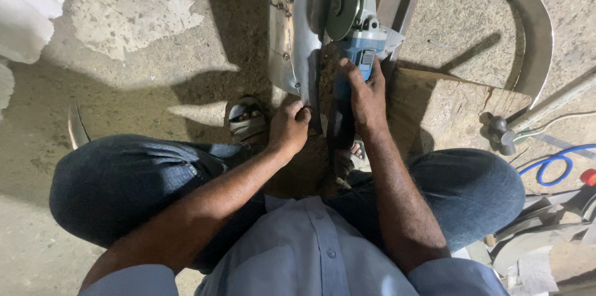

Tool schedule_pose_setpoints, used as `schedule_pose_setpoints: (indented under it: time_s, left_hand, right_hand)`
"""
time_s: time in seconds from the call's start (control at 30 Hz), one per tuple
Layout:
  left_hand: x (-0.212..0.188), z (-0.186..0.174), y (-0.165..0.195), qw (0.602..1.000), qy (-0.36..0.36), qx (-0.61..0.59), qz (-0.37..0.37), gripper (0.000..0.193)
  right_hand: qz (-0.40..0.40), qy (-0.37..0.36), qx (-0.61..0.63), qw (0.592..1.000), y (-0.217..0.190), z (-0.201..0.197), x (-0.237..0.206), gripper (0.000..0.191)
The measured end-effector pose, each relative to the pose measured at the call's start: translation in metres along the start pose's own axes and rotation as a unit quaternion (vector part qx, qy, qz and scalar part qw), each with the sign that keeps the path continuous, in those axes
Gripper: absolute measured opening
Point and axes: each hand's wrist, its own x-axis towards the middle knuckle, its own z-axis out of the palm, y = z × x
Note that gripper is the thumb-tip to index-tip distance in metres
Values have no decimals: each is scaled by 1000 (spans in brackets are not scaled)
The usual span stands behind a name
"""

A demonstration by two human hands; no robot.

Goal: The person hammers a small metal piece on a wooden block, then fits it onto a larger curved metal part. They repeat this process with another piece. Finally, they use an angle grinder to smooth the seam where the pieces join, creating sparks.

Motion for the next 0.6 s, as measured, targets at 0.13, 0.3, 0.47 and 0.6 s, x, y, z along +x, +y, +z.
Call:
schedule_pose_setpoints:
  time_s: [0.13,0.3,0.47,0.6]
  left_hand:
    - [3,3,-5,998,31,17,56,32]
    - [1,3,-7,998,29,6,50,28]
    - [1,2,-6,999,25,12,31,26]
    - [2,5,-9,999,28,24,33,26]
  right_hand:
    - [10,17,-46,999,-3,-2,-1,108]
    - [-35,-4,-9,999,-7,-2,-1,93]
    - [-37,-16,22,999,-4,-1,2,85]
    - [-31,5,9,999,2,-3,5,89]
